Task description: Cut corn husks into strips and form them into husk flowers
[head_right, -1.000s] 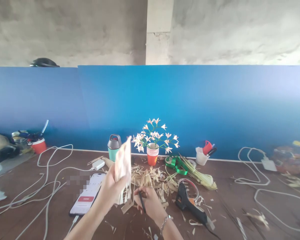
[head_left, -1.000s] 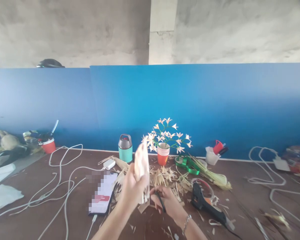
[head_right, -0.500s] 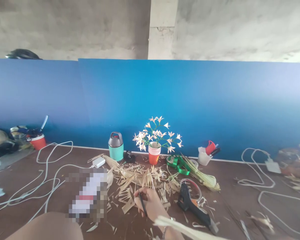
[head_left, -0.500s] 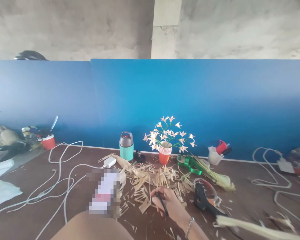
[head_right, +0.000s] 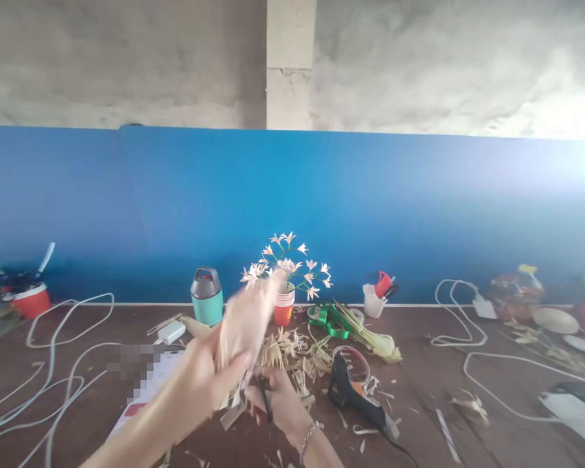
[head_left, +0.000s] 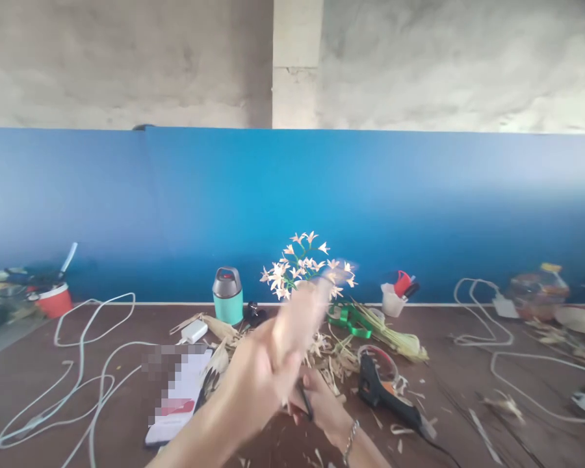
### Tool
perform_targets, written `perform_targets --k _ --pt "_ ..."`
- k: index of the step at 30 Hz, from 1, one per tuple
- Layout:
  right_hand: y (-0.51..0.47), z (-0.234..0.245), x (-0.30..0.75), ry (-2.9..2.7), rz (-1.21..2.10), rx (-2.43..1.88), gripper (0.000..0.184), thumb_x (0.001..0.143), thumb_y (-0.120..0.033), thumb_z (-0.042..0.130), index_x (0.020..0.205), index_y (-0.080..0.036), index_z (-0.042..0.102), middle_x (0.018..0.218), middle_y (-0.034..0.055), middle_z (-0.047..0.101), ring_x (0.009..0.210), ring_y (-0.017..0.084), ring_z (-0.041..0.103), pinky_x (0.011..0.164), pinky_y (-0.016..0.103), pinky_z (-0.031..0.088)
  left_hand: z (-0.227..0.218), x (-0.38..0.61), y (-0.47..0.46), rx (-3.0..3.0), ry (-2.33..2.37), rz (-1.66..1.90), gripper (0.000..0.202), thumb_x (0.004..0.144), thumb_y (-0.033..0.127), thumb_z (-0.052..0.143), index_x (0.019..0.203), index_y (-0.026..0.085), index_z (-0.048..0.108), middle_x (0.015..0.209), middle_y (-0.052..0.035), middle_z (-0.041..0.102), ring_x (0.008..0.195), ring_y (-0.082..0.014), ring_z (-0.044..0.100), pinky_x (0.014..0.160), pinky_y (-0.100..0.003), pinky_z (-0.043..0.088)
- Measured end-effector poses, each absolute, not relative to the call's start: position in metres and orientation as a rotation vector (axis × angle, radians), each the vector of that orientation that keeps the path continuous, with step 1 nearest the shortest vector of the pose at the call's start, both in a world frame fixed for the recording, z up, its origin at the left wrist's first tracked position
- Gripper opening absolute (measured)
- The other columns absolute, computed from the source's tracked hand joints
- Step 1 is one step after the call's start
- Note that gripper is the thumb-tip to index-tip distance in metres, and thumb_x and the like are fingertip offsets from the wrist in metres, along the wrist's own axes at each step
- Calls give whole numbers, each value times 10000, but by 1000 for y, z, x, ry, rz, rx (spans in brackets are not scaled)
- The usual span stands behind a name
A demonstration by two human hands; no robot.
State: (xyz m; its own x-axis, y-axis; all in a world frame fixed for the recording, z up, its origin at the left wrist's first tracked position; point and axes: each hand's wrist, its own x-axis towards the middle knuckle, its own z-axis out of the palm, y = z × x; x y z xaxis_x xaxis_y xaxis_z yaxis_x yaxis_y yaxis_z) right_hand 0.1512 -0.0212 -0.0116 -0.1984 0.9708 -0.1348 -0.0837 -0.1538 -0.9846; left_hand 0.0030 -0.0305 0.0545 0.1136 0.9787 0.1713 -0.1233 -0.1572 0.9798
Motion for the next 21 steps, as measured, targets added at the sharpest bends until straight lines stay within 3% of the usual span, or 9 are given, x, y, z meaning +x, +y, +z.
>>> perform_targets --k 3,9,14,17,21 --pt "-23 -14 151 -1131 1554 -1069 327 613 -410 722 766 -155 587 485 -35 555 423 87 474 416 189 291 54 9 -3 991 1037 1234 195 619 262 710 772 156 652 604 -51 673 537 -216 618 471 -284 453" --pt "-24 -16 149 -950 1560 -833 404 624 -448 738 885 -167 611 718 25 626 594 136 548 538 237 397 13 16 -3 761 973 1400 372 553 317 784 839 117 657 661 -71 711 581 -237 670 535 -308 511" --pt "-21 -8 146 -996 1391 -1039 438 508 -357 825 848 -174 619 626 -34 567 537 102 481 506 209 369 12 21 -7 805 989 1387 351 585 302 773 872 129 671 722 -71 731 664 -230 687 572 -281 515" --pt "-19 -7 146 -994 1337 -1022 440 517 -402 813 834 -178 605 599 -39 557 506 97 463 482 213 359 12 22 -9 851 1014 1240 345 577 273 778 870 113 687 753 -92 738 732 -250 690 625 -298 525" --pt "-18 -7 148 -1009 1337 -1032 471 516 -451 798 840 -181 590 576 -39 554 473 95 463 440 209 327 7 18 -6 800 1040 1235 350 580 325 782 837 102 703 731 -100 735 659 -237 683 583 -300 517"
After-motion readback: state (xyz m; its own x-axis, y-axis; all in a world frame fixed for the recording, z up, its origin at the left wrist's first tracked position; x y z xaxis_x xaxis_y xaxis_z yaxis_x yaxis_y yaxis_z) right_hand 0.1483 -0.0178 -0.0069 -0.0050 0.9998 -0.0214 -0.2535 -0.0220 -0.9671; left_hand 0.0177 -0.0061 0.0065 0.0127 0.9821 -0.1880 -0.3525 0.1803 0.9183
